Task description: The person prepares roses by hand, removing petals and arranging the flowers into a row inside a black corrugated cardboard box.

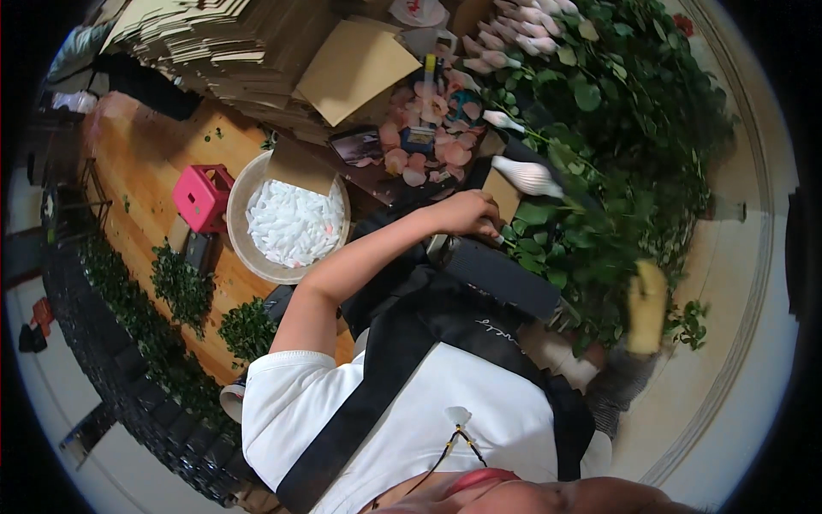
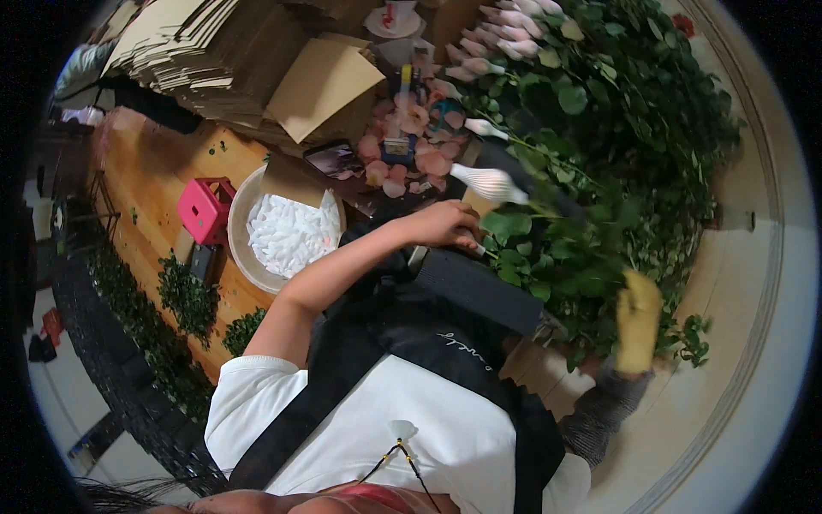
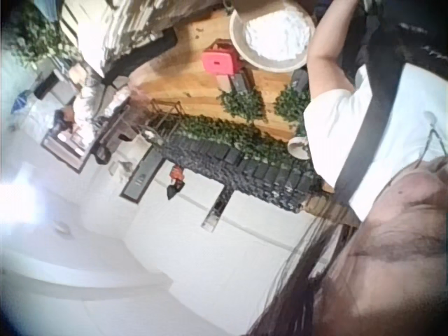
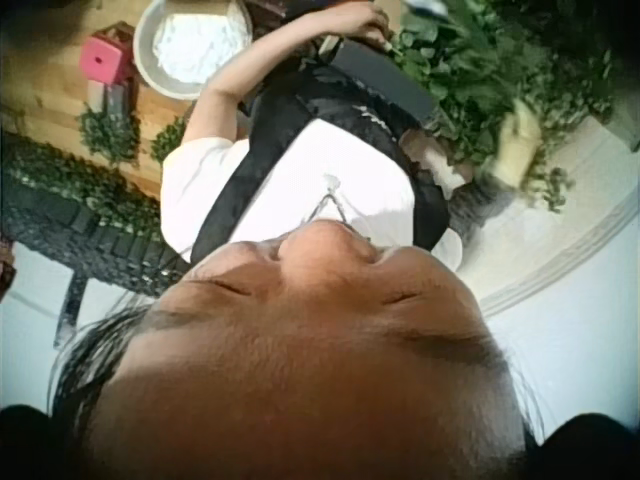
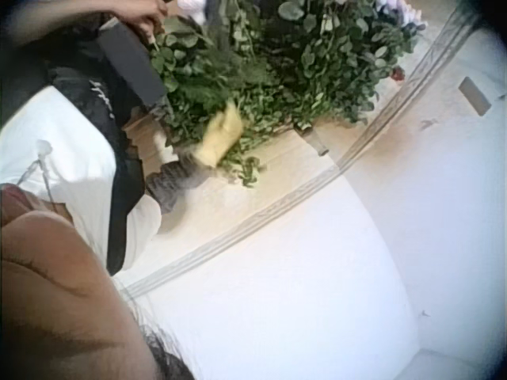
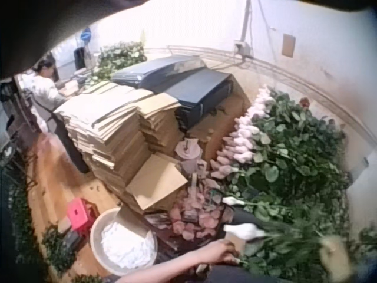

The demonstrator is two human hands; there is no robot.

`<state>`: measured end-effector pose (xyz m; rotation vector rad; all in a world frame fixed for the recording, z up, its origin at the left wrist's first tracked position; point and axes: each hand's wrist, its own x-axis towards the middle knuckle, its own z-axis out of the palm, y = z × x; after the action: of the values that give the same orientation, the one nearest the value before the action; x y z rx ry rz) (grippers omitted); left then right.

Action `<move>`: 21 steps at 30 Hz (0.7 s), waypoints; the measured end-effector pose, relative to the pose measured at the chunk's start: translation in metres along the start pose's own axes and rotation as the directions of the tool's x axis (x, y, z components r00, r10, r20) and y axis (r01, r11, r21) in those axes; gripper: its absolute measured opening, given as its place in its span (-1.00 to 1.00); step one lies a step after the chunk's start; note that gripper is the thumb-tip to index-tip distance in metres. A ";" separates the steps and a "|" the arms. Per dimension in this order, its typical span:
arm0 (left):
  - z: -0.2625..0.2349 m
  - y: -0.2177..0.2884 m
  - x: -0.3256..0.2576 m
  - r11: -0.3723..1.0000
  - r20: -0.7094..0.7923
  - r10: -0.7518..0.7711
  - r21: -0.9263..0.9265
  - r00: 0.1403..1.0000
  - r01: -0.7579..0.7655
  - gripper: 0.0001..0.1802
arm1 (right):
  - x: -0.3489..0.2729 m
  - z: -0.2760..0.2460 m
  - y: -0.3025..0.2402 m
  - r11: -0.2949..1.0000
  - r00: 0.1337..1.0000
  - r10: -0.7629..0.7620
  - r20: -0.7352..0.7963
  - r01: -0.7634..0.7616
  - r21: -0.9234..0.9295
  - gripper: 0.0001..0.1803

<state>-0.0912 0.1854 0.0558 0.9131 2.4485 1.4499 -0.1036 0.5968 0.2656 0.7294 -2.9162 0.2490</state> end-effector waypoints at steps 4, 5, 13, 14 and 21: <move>-0.008 0.013 0.007 1.000 0.019 -0.004 0.027 1.000 0.004 -0.77 | -0.047 0.098 0.005 0.996 0.975 0.051 0.217 -0.066 0.064 -0.78; -0.007 0.015 0.006 0.997 0.031 -0.014 0.083 0.999 0.011 -0.78 | -0.056 0.113 0.008 0.997 0.970 0.049 0.238 -0.062 0.048 -0.85; -0.023 0.036 0.015 0.781 0.072 0.085 0.614 0.994 -0.111 -0.43 | -0.045 0.115 -0.020 0.999 0.993 -0.008 0.118 0.012 -0.037 -0.93; -0.021 0.030 0.014 0.806 0.121 -0.024 0.590 0.992 -0.053 -0.42 | -0.053 0.120 -0.015 0.999 0.995 0.012 0.099 -0.016 0.039 -0.92; -0.017 0.011 -0.002 0.975 0.052 0.069 0.210 0.996 -0.079 -0.41 | -0.083 0.119 -0.028 0.852 0.919 0.275 0.281 -0.368 0.372 -0.75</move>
<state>-0.0919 0.1758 0.0734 1.0760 2.5985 1.1915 -0.0272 0.5879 0.1389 0.3073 -3.2240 0.9115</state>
